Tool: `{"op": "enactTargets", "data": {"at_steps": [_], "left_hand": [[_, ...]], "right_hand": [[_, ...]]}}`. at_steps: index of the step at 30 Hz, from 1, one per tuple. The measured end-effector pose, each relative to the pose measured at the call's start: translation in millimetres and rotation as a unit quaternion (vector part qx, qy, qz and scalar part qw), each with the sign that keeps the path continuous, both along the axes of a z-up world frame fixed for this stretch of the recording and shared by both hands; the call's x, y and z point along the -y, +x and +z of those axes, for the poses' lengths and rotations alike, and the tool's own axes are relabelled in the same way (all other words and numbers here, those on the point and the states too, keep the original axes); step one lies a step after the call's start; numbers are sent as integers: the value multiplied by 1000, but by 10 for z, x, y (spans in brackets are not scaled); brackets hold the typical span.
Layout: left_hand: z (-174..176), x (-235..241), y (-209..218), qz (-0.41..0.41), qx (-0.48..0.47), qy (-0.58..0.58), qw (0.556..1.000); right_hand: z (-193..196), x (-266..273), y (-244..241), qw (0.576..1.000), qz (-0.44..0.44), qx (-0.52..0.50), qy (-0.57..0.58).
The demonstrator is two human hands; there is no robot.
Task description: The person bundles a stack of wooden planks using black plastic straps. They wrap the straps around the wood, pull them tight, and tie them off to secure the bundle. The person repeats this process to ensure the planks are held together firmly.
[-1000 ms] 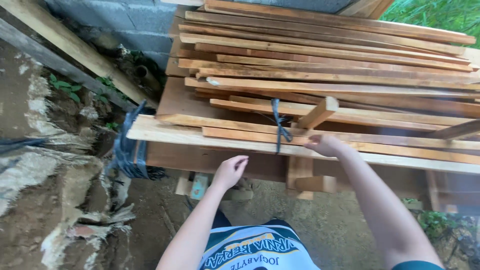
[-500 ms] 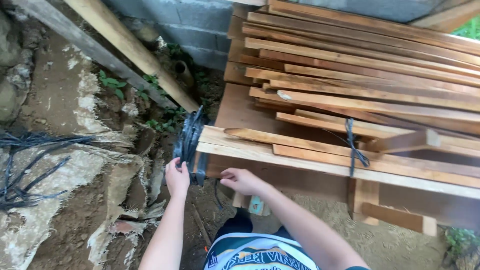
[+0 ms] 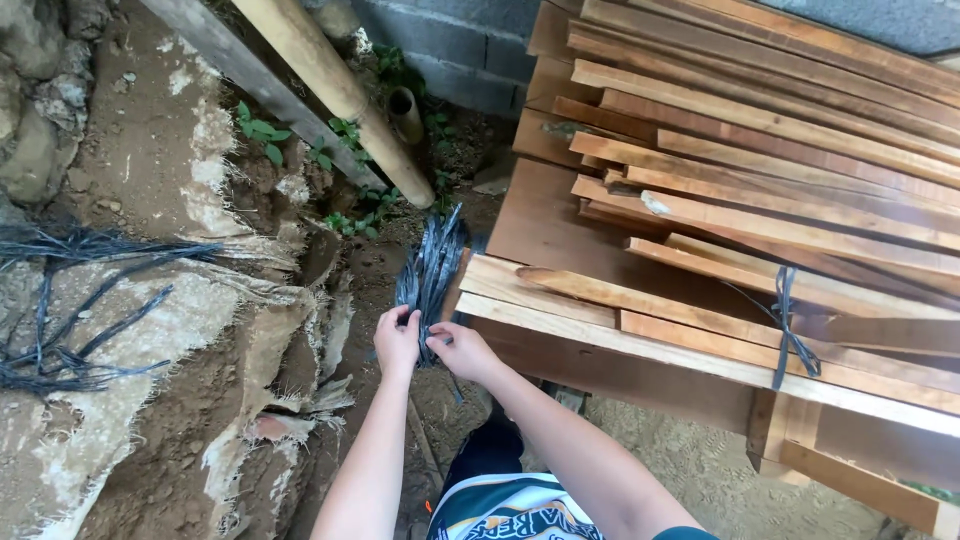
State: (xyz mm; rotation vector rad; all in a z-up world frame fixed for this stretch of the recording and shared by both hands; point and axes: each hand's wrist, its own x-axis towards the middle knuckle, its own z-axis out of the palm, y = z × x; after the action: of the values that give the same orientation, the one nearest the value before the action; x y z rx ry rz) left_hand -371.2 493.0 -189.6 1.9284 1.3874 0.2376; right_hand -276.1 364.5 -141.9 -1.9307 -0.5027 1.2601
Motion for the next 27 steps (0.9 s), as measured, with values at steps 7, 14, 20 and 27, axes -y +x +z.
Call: {"op": "enactTargets", "data": {"at_steps": [7,14,20,27], "left_hand": [[771,409,-152,-63,127,39,989],[787,772,-315,-135,158,-44,977],[788,1033,-173,-156,200,-176,951],[967,1193,203,3,245,-186,951]], "right_hand": [[591,-362,13,997,-83,-11,8],[328,-333,348,982,-159,-21,102],[766,176,1108,958,-250,-46,134],[862,1166,1846,967,-226,51,103]]}}
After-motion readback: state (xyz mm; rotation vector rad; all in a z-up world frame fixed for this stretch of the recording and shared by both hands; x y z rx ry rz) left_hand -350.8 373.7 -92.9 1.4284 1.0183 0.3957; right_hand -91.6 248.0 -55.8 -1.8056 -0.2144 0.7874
